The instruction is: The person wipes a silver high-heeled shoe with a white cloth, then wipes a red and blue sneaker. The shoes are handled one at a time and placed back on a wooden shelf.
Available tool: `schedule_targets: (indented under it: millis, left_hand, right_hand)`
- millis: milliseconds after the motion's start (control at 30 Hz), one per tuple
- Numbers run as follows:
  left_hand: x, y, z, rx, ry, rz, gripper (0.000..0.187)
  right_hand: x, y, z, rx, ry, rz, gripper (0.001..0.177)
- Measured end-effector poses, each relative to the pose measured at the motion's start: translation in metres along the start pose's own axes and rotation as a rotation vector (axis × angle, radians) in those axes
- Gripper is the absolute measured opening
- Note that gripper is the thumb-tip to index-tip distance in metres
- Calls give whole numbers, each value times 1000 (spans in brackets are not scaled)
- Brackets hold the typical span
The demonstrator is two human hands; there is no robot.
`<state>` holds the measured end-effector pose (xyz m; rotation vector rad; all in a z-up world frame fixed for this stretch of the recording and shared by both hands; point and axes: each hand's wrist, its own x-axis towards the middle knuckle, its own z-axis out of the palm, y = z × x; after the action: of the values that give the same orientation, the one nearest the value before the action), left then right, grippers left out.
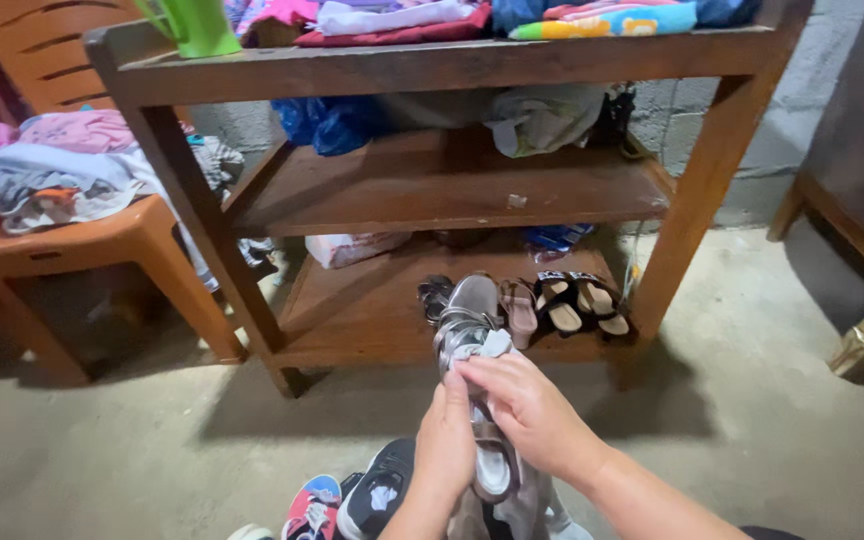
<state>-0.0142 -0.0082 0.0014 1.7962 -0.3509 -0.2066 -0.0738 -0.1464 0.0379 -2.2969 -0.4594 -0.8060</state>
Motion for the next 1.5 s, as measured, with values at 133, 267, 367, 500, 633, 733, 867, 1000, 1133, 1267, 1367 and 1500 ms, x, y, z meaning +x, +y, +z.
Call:
schedule_targets:
  millis: [133,267,367,500,633,733,867,1000,1133,1267,1367,1500]
  left_hand:
    - [10,-3,-25,-72,102,-67,65]
    - [14,2,-41,-69,172,-30,60]
    - [9,5,-38,-46,163,-19,57]
    - [-3,5,-10,80,56,-91,55]
    - [-12,-3,19,70,-18,-108,54]
    - [-7,-11,26,-34,-6,-62,54]
    - [10,-24,11,-66,42,-95,57]
    - [28,-33,-12,-436,130,-89,62]
    - [34,-31,-33,-557,181,-67,61]
    - [23,-24,-34,2,255,-30,69]
    - [9,-13,-17,218,179,20,67]
    - [-14,2,14,293,-7,-26,59]
  right_hand:
    - [4,-24,11,41,-22,-2,41]
    - [3,-34,13,103,-65,-7,39]
    - [4,-28,12,71,-56,-4,39]
    - [3,-6,9,-53,66,91,39]
    - [1,10,3,-76,76,286,40]
    - [0,12,-3,-44,19,265,34]
    - [3,5,-2,38,0,237,31]
    - [2,-7,11,131,-38,96,29]
    - [1,-16,19,144,-90,28,35]
    - [-4,-20,22,100,0,8,37]
    - [-3,-15,18,42,73,52,39]
    - [-1,3,7,-94,123,119,47]
